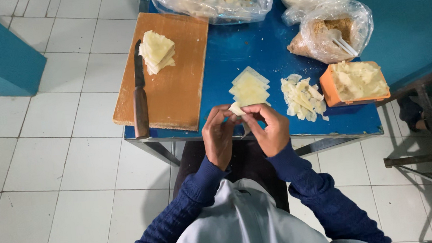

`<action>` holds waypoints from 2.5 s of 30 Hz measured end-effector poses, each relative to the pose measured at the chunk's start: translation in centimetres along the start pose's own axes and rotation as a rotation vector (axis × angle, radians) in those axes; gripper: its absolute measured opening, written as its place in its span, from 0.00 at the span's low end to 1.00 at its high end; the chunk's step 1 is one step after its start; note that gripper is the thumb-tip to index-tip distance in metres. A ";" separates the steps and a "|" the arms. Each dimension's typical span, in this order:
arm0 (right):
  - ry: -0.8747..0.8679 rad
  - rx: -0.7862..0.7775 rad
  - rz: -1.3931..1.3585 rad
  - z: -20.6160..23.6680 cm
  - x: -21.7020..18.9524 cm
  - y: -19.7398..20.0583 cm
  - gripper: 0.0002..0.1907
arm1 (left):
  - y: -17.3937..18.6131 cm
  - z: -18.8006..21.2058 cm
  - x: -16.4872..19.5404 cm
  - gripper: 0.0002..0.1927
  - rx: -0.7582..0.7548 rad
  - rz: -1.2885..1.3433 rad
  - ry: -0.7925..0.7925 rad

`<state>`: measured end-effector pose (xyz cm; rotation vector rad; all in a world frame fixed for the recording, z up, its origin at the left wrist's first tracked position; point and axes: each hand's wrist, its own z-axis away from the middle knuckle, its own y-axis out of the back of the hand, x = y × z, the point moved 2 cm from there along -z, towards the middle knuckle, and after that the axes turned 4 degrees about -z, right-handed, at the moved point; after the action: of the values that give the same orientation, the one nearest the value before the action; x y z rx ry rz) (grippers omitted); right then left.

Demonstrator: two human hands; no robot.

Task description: The person sits at a blue table and places thin slices of a pale food item one at a time onto the tabletop, building a zigzag pattern of overlapping slices. They occasionally spoon a brown powdery substance from a plastic bag onto the slices and reposition slices by hand to extend the arrangement.

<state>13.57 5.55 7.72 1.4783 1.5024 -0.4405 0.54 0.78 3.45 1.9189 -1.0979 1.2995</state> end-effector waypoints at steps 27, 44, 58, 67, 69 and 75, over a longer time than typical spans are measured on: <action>-0.713 0.082 -1.235 2.2 9.3 0.3 0.08 | -0.2 0.6 -1.5 0.04 -0.116 0.793 0.287; 0.171 0.062 0.444 0.2 6.0 2.4 0.05 | 3.2 -0.1 -1.2 0.04 0.011 0.944 0.269; 0.341 0.025 0.486 1.9 3.4 -0.1 0.03 | 3.8 0.0 -0.9 0.03 0.063 0.877 0.282; 0.114 -0.015 0.174 0.5 0.0 1.5 0.08 | 1.2 1.1 -3.2 0.04 0.018 0.883 0.303; 0.176 -0.060 0.099 0.7 -1.5 0.8 0.13 | 0.4 1.5 -3.5 0.07 -0.033 0.945 0.272; 0.150 0.009 0.188 0.5 -1.3 -0.4 0.06 | -0.3 1.8 -1.9 0.08 -0.088 0.736 0.284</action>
<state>13.12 4.31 8.37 1.6736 1.4605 -0.2281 1.30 0.08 0.96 1.2322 -1.7481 1.7883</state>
